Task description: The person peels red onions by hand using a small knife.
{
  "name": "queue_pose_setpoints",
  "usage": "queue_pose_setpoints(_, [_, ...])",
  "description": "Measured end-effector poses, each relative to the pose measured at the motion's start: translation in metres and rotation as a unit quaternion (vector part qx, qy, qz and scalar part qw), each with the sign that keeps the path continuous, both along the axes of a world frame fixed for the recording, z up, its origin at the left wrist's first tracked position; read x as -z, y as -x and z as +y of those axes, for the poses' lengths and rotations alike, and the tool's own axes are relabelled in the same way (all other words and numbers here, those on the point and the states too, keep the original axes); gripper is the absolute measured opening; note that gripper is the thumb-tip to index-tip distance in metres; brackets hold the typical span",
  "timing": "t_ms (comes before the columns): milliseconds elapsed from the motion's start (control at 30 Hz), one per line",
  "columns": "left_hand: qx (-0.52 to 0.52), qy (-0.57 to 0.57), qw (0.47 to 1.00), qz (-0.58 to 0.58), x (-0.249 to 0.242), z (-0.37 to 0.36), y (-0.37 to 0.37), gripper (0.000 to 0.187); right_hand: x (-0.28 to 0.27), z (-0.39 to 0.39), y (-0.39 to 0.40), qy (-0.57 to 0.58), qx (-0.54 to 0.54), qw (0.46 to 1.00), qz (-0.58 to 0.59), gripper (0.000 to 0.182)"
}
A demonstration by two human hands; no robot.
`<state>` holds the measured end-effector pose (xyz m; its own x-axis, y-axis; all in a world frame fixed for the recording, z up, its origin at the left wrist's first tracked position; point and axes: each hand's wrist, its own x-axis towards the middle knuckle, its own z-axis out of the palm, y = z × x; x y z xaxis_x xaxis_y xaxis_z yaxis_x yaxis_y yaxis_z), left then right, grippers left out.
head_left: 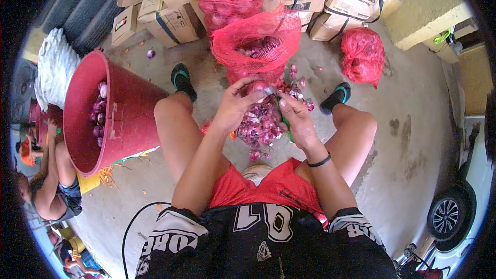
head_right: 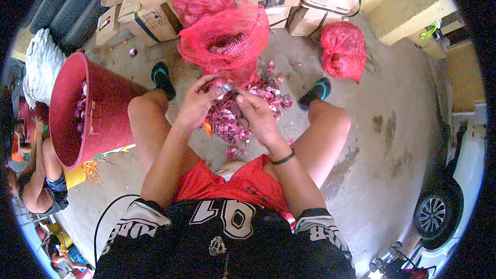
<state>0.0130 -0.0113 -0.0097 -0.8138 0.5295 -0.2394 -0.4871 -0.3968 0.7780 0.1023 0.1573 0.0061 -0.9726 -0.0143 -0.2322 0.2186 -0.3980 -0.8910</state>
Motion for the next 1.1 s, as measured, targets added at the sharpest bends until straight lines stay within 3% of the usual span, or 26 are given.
queue_pose_setpoints(133, [0.019,-0.049,0.998,0.024,-0.004,-0.004,0.000,0.046,0.001,0.017,0.011,0.006,0.098,0.995,-0.003,0.038])
queue_pose_setpoints(267, [0.048,-0.119,0.991,0.036,0.000,-0.007,0.001,0.049,0.001,0.033,0.018,-0.046,0.091,0.995,-0.013,0.032])
queue_pose_setpoints(367, [0.040,-0.159,0.986,0.026,-0.001,-0.010,0.001,0.051,0.034,0.051,0.028,-0.086,0.146,0.985,-0.037,0.036])
queue_pose_setpoints(400, [0.037,-0.171,0.984,0.020,-0.002,-0.011,0.001,0.051,0.046,0.057,0.026,-0.272,0.091,0.958,-0.017,0.038])
queue_pose_setpoints(433, [0.019,-0.155,0.987,0.020,-0.001,-0.011,0.001,0.051,0.055,0.061,0.025,-0.448,0.032,0.894,0.004,0.040])
queue_pose_setpoints(467, [0.001,-0.139,0.990,0.019,0.001,-0.010,0.001,0.051,0.062,0.065,0.024,-0.606,-0.028,0.795,0.026,0.042])
queue_pose_setpoints(567, [-0.029,-0.122,0.992,0.019,0.004,-0.010,0.003,0.048,0.038,0.064,0.016,-0.639,-0.169,0.747,-0.070,0.047])
queue_pose_setpoints(600, [-0.035,-0.121,0.992,0.017,0.005,-0.011,0.003,0.046,0.037,0.066,0.007,-0.673,-0.093,0.733,-0.009,0.039])
queue_pose_setpoints(700, [-0.050,-0.128,0.990,-0.001,0.008,-0.011,0.002,0.041,0.011,0.080,-0.002,-0.526,0.109,0.843,-0.007,0.028])
queue_pose_setpoints(733, [-0.048,-0.126,0.991,-0.004,0.007,-0.010,0.002,0.041,-0.038,0.063,-0.010,-0.368,0.244,0.897,-0.014,0.023])
queue_pose_setpoints(767, [-0.048,-0.123,0.991,-0.007,0.005,-0.010,0.002,0.040,-0.088,0.044,-0.020,-0.191,0.366,0.910,-0.020,0.019])
queue_pose_setpoints(800, [-0.049,-0.120,0.992,-0.009,0.004,-0.010,0.002,0.040,-0.101,0.048,-0.027,0.010,0.463,0.879,0.112,0.026])
queue_pose_setpoints(833, [-0.064,-0.112,0.992,-0.004,0.007,-0.010,0.003,0.039,-0.125,0.051,-0.047,0.054,0.397,0.871,0.284,0.036])
queue_pose_setpoints(867, [-0.077,-0.106,0.991,0.002,0.012,-0.009,0.005,0.039,-0.151,0.048,-0.064,0.016,0.508,0.804,0.310,0.042])
queue_pose_setpoints(900, [-0.089,-0.100,0.991,0.007,0.016,-0.007,0.006,0.038,-0.174,0.045,-0.086,-0.279,0.593,0.681,0.327,0.042])
queue_pose_setpoints(933, [-0.100,-0.086,0.991,-0.001,0.016,-0.005,0.007,0.037,-0.187,0.038,-0.097,-0.289,0.585,0.627,0.425,0.042])
queue_pose_setpoints(1000, [-0.118,-0.057,0.991,-0.016,0.016,-0.003,0.009,0.036,-0.207,0.024,-0.110,-0.251,0.484,0.578,0.607,0.041])
queue_pose_setpoints(1100, [-0.105,-0.061,0.992,-0.013,0.017,0.004,0.011,0.035,-0.214,0.010,-0.111,-0.262,0.402,0.571,0.666,0.040])
